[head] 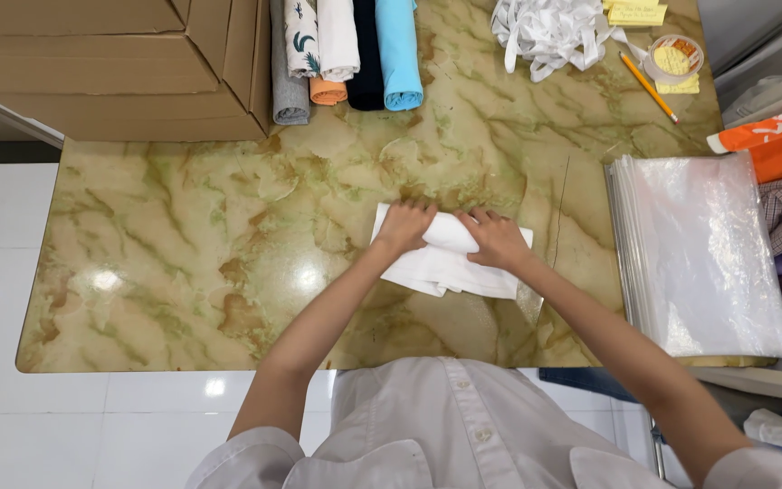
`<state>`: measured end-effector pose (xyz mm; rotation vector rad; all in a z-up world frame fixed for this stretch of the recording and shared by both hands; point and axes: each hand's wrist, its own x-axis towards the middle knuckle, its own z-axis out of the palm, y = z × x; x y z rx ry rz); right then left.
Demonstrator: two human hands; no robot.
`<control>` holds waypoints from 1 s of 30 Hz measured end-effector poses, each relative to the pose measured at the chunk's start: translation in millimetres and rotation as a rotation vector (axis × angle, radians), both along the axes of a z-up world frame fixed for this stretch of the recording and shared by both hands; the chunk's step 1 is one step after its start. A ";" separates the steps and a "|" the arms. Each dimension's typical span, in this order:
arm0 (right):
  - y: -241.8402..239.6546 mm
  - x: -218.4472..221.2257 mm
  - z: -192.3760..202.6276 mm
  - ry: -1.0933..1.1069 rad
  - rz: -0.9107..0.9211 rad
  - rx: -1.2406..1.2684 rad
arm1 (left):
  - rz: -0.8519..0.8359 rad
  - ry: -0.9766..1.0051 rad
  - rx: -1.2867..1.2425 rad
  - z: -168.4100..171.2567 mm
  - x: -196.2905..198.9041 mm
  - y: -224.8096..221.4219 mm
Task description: Folding and rolling clothes on a work table.
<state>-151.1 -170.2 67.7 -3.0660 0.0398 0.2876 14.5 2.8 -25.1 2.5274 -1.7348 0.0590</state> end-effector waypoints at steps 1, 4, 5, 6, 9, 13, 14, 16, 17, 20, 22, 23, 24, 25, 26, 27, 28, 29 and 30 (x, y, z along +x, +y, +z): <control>-6.8 5.6 3.8 -0.004 0.006 -0.004 | 0.006 -0.004 -0.004 4.7 -6.6 3.3; -12.3 12.4 5.9 0.259 -0.089 0.308 | -0.007 -0.319 -0.278 20.5 -26.4 20.6; -12.6 12.4 3.9 0.275 -0.097 0.294 | 0.010 -0.287 -0.286 29.0 -28.7 22.8; -12.9 12.4 1.8 0.291 -0.105 0.280 | 0.026 -0.255 -0.295 37.3 -31.0 25.1; 0.8 -1.8 -12.9 -0.043 0.000 0.062 | 0.028 0.257 0.189 38.5 -15.0 17.5; 15.0 -7.9 3.6 -0.113 0.103 -0.149 | -0.005 0.418 0.310 46.4 -11.6 18.0; 9.7 -2.2 13.1 0.027 0.044 0.072 | -0.022 0.306 0.231 48.6 -16.5 20.1; -1.4 7.1 19.9 0.168 -0.009 0.292 | -0.030 0.194 0.152 40.8 -25.1 23.0; -5.2 8.3 16.3 0.257 -0.058 0.365 | -0.056 -0.018 0.025 30.5 -29.8 25.2; -8.6 4.9 -4.4 0.259 -0.089 0.353 | -0.064 -0.057 0.058 44.5 -30.4 23.5; 2.8 -3.2 -17.6 0.180 -0.073 0.277 | -0.047 0.123 0.230 52.6 -24.9 20.9; 7.3 -5.9 -19.7 0.068 -0.019 0.139 | -0.025 0.307 0.322 49.2 -19.2 13.9; 11.8 -8.6 -21.6 -0.044 0.034 0.001 | -0.004 0.490 0.414 46.0 -13.5 7.0; 17.9 -11.4 -15.6 -0.045 0.033 -0.003 | -0.005 0.488 0.411 52.2 -15.4 8.7; 24.0 -14.2 -9.3 -0.060 0.038 -0.032 | -0.018 0.534 0.407 58.6 -17.5 10.3; 27.1 -16.3 -2.1 -0.076 0.045 -0.065 | -0.031 0.579 0.398 65.6 -18.9 9.2; 20.8 -13.0 1.8 -0.078 0.045 -0.072 | -0.032 0.577 0.390 63.1 -22.6 8.6; 15.7 -9.1 5.2 0.071 0.009 0.096 | -0.043 0.522 0.360 60.3 -25.8 9.7; 11.0 -5.2 8.5 0.219 -0.027 0.264 | -0.054 0.468 0.329 57.4 -29.1 10.8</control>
